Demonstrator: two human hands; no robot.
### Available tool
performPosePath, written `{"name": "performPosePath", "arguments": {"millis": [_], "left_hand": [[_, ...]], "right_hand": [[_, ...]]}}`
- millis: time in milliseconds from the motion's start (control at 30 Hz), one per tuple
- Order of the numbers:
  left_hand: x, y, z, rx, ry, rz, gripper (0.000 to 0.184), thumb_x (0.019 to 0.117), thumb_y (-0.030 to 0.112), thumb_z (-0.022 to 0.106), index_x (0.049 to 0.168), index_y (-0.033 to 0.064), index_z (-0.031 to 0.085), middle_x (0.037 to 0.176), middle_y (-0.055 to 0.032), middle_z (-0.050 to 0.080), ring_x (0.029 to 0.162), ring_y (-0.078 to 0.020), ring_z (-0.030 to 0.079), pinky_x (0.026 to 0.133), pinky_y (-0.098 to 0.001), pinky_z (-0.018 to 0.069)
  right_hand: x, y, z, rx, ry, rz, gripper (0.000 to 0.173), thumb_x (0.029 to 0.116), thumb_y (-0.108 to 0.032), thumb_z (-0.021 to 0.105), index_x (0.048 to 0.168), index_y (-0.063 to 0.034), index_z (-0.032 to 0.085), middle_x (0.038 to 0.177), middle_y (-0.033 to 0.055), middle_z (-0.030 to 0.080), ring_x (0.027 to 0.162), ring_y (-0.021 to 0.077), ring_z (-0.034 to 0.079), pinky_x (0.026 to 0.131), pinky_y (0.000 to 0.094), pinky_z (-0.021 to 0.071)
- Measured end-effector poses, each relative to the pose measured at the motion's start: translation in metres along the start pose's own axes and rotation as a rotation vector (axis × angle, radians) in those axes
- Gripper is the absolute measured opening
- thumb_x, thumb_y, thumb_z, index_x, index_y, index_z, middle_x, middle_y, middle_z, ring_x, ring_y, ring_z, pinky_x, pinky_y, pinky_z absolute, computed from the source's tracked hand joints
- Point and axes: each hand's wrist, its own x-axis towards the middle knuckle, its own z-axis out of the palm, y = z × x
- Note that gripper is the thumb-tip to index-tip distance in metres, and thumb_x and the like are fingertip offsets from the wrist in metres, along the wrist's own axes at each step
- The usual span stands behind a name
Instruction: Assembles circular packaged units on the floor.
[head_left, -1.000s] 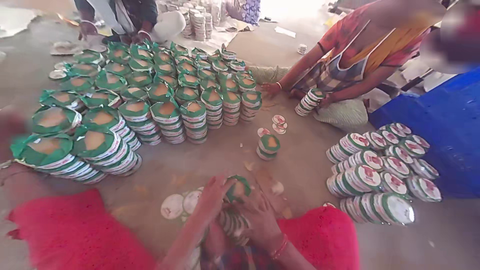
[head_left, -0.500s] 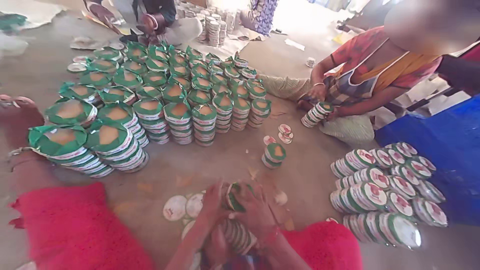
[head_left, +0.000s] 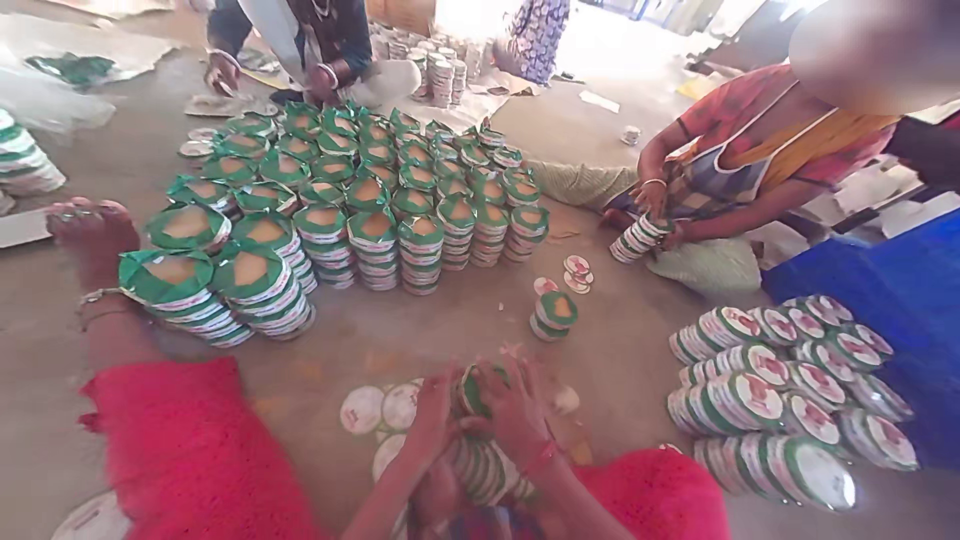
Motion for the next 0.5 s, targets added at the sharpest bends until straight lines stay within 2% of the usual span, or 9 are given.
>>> {"name": "performPosePath", "arguments": {"millis": [67, 167, 233, 333, 367, 433, 500], "left_hand": [[-0.001, 0.004, -0.001, 0.021, -0.014, -0.066, 0.098, 0.0724, 0.015, 0.087, 0.154, -0.0015, 0.035, 0.144, -0.0198, 0.057, 0.133, -0.0475, 0.05, 0.106, -0.0659, 0.0404], [-0.006, 0.011, -0.011, 0.074, -0.033, -0.177, 0.098, 0.0753, 0.024, 0.089, 0.155, 0.0014, 0.037, 0.147, -0.0299, 0.049, 0.132, -0.0524, 0.047, 0.108, -0.0654, 0.0393], [-0.008, 0.008, -0.024, 0.205, -0.056, -0.188, 0.093, 0.0809, 0.027, 0.086, 0.156, 0.0011, 0.037, 0.147, -0.0307, 0.048, 0.136, -0.0526, 0.044, 0.111, -0.0661, 0.0358], [-0.008, -0.023, -0.052, 0.424, -0.021, -0.284, 0.068, 0.0915, 0.028, 0.075, 0.146, -0.0035, 0.05, 0.147, -0.0306, 0.049, 0.138, -0.0521, 0.042, 0.111, -0.0679, 0.0345], [-0.009, -0.033, -0.058, 0.458, -0.013, -0.374, 0.065, 0.0905, 0.027, 0.077, 0.143, -0.0019, 0.053, 0.146, -0.0307, 0.049, 0.137, -0.0525, 0.043, 0.11, -0.0681, 0.0359], [-0.011, -0.047, -0.065, 0.462, -0.005, -0.537, 0.071, 0.0831, 0.025, 0.084, 0.144, 0.0043, 0.053, 0.148, -0.0297, 0.046, 0.137, -0.0527, 0.042, 0.11, -0.0683, 0.0366], [-0.011, -0.054, -0.066, 0.452, -0.001, -0.58, 0.067, 0.0796, 0.028, 0.086, 0.137, 0.0072, 0.059, 0.145, -0.0299, 0.047, 0.135, -0.0526, 0.044, 0.108, -0.0682, 0.0378]], "right_hand": [[-0.004, -0.002, 0.001, -0.02, 0.071, -0.098, 0.07, 0.0856, -0.068, 0.063, 0.133, -0.0177, 0.07, 0.154, 0.0021, 0.053, 0.146, 0.0395, 0.042, 0.114, 0.0727, 0.0285], [-0.008, -0.005, -0.002, -0.079, 0.1, -0.212, 0.063, 0.0826, -0.066, 0.068, 0.123, -0.0173, 0.075, 0.148, 0.0042, 0.059, 0.145, 0.04, 0.044, 0.112, 0.0727, 0.0309], [-0.01, -0.002, -0.011, -0.032, 0.077, -0.165, 0.058, 0.0813, -0.065, 0.072, 0.114, -0.0176, 0.078, 0.138, 0.0081, 0.066, 0.141, 0.0446, 0.046, 0.112, 0.0747, 0.0299], [-0.016, 0.009, -0.021, 0.135, 0.177, -0.016, 0.049, 0.0872, -0.062, 0.066, 0.106, -0.0176, 0.077, 0.126, 0.012, 0.069, 0.134, 0.0466, 0.051, 0.11, 0.0729, 0.0343], [-0.02, 0.012, -0.022, 0.207, 0.246, 0.028, 0.049, 0.0901, -0.061, 0.063, 0.105, -0.0166, 0.077, 0.124, 0.0135, 0.07, 0.132, 0.0477, 0.052, 0.109, 0.0717, 0.0366], [-0.027, 0.012, -0.024, 0.289, 0.351, 0.09, 0.054, 0.0952, -0.063, 0.053, 0.105, -0.0155, 0.077, 0.122, 0.0151, 0.069, 0.13, 0.048, 0.052, 0.106, 0.0688, 0.0402], [-0.034, 0.004, -0.025, 0.333, 0.39, 0.136, 0.059, 0.0953, -0.064, 0.049, 0.104, -0.0123, 0.077, 0.121, 0.0175, 0.069, 0.128, 0.0489, 0.053, 0.105, 0.068, 0.0409]]}}
